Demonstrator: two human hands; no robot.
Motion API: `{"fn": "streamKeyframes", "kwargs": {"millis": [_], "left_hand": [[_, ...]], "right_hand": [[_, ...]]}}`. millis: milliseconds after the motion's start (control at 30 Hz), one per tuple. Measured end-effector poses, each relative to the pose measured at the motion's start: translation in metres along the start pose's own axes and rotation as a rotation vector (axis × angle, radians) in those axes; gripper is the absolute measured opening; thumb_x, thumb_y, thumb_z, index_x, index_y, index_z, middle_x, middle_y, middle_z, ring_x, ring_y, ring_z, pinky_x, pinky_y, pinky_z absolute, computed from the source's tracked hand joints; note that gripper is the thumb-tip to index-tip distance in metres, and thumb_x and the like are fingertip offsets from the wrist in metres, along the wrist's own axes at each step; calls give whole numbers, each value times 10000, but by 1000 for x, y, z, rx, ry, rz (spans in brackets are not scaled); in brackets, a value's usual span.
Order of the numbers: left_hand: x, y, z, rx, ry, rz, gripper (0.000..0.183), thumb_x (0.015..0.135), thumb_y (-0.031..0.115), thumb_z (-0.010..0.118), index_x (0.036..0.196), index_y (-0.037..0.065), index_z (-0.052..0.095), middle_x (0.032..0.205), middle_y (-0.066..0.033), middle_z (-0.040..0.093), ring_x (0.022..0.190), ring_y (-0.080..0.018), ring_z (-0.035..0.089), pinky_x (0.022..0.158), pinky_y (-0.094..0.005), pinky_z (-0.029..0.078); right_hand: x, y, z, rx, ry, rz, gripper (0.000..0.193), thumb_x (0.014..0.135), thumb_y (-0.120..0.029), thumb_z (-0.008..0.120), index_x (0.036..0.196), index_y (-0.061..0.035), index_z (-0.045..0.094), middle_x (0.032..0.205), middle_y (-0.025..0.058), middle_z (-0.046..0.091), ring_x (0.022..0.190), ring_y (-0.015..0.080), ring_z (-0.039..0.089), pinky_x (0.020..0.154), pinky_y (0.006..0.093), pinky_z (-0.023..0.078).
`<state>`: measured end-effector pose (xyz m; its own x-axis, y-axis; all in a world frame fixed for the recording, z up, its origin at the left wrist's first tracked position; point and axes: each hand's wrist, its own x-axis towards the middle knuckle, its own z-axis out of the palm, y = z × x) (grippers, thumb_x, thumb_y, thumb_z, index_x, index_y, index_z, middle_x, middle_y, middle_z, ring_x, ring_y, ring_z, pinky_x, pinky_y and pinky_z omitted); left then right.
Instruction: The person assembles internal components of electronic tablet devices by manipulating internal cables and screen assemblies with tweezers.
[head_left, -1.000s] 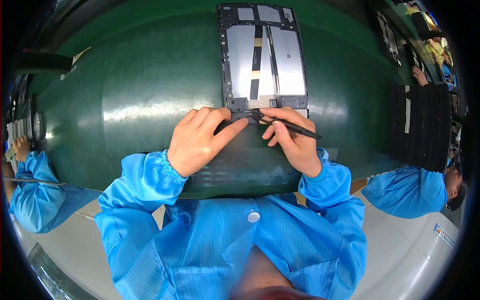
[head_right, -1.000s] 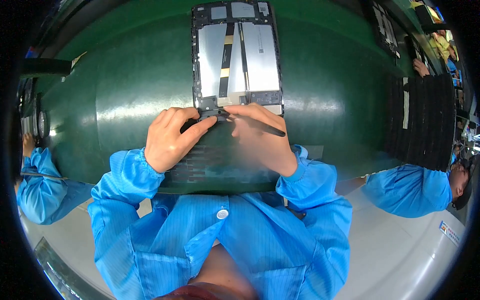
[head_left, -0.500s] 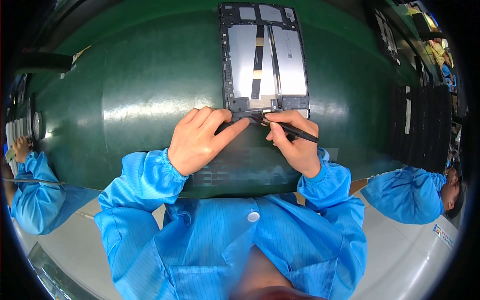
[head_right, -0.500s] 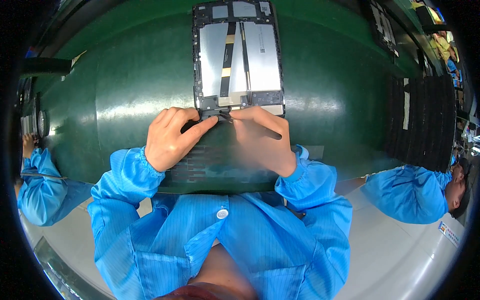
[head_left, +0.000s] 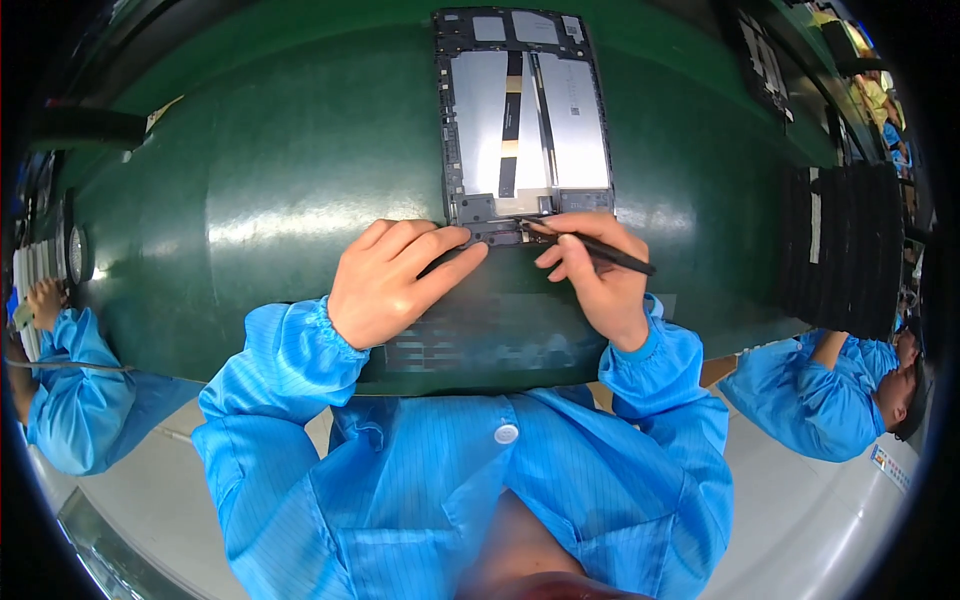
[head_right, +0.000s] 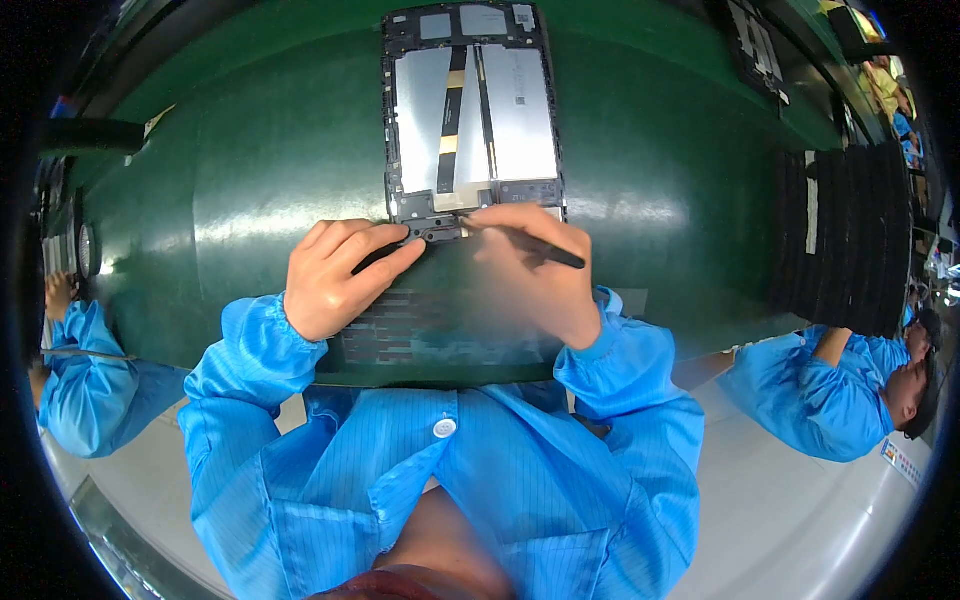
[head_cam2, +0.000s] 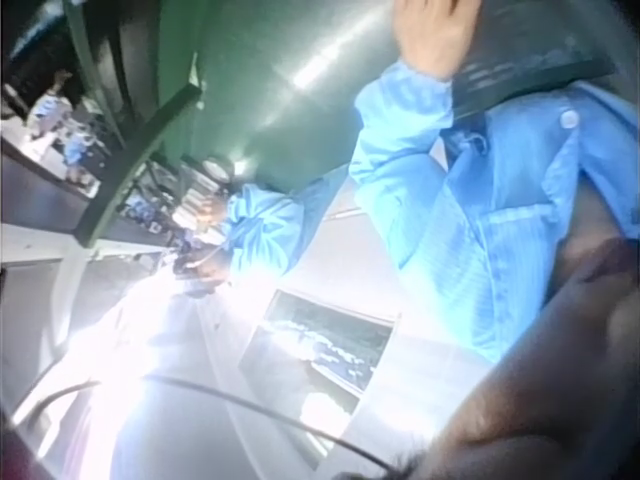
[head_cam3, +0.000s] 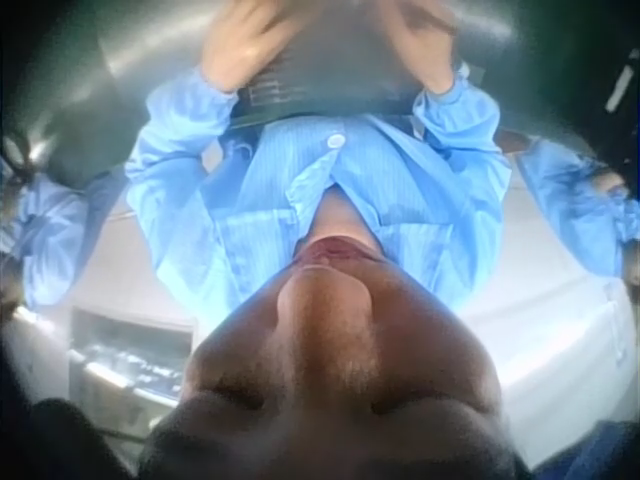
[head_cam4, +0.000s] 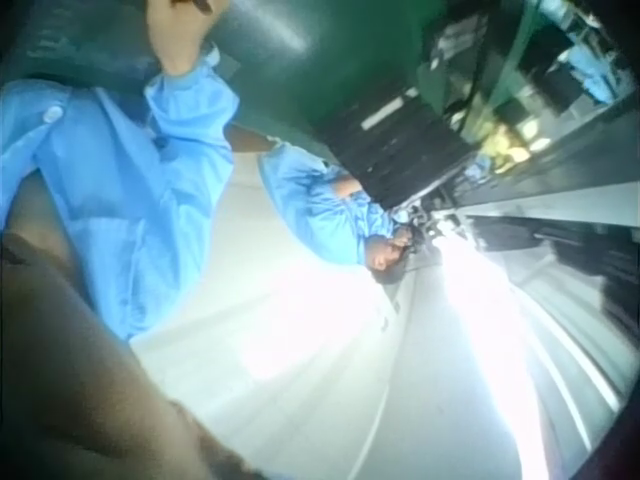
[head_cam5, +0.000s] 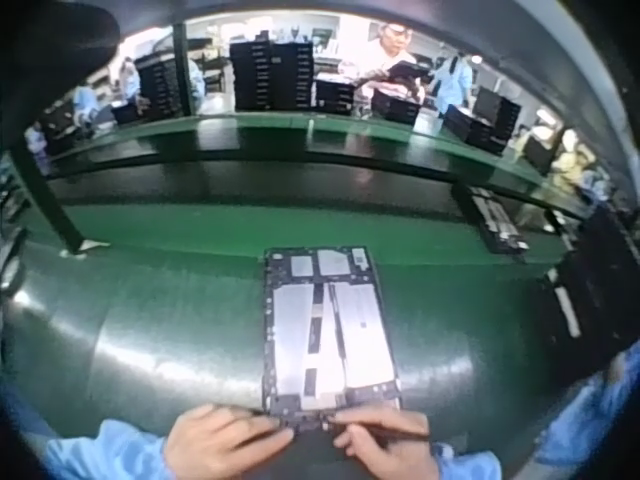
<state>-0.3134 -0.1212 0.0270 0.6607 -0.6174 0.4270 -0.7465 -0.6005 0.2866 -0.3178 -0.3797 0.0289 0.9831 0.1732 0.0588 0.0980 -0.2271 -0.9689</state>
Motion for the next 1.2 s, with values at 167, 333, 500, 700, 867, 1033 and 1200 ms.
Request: {"fn": "streamKeyframes", "kwargs": {"millis": [167, 333, 500, 700, 867, 1033, 1200], "left_hand": [[2, -1, -1, -21, 11, 0, 396, 681, 118, 712, 1076, 129, 733, 1073, -12, 695, 924, -188, 641, 730, -318, 490], [1, -2, 0, -24, 10, -4, 383, 686, 119, 711, 1069, 127, 733, 1071, -15, 694, 916, -189, 641, 727, -316, 491], [2, -3, 0, -14, 8, 25, 389, 697, 125, 647, 1079, 105, 716, 1102, -27, 667, 936, -186, 630, 714, -306, 487], [0, -3, -2, -105, 36, 138, 330, 720, 172, 738, 1045, 119, 720, 1060, -24, 668, 908, -187, 630, 695, -298, 482], [-11, 15, 14, -213, -150, 347, 365, 737, 247, 775, 1079, 141, 706, 1109, -19, 650, 976, -180, 608, 730, -290, 469], [-8, 23, 24, -98, -172, 298, 409, 766, 259, 749, 1156, 156, 678, 1172, -18, 627, 1049, -175, 584, 780, -295, 458], [-7, 23, 25, -124, -166, 230, 441, 770, 243, 743, 1194, 150, 665, 1201, -20, 625, 1035, -175, 593, 767, -303, 462]], "right_hand": [[4, -3, 13, -66, -144, -175, 215, 860, 6, 676, 1074, 7, 699, 947, 131, 719, 829, 218, 710, 746, 306, 568], [6, -4, 16, -154, -146, -238, 182, 847, 9, 675, 1027, 5, 699, 955, 131, 719, 824, 260, 721, 711, 328, 582], [8, -11, 14, -197, -192, -214, 163, 859, 20, 666, 1019, 1, 693, 935, 96, 721, 791, 230, 719, 687, 314, 580], [1, -12, 1, 241, -104, 349, 170, 980, -147, 611, 1034, -3, 684, 871, 78, 715, 732, 121, 680, 616, 252, 524], [3, -10, 0, 269, -155, 329, 280, 1052, -184, 480, 1033, 50, 632, 780, 100, 654, 629, 149, 673, 662, 274, 586], [4, -18, -5, 145, -187, 292, 261, 1043, -177, 500, 1044, 45, 637, 839, 100, 663, 657, 126, 653, 642, 249, 558], [-7, -29, -9, 188, -204, 253, 181, 1030, -114, 508, 1096, 32, 593, 981, 119, 644, 764, 127, 656, 653, 244, 549]]}}
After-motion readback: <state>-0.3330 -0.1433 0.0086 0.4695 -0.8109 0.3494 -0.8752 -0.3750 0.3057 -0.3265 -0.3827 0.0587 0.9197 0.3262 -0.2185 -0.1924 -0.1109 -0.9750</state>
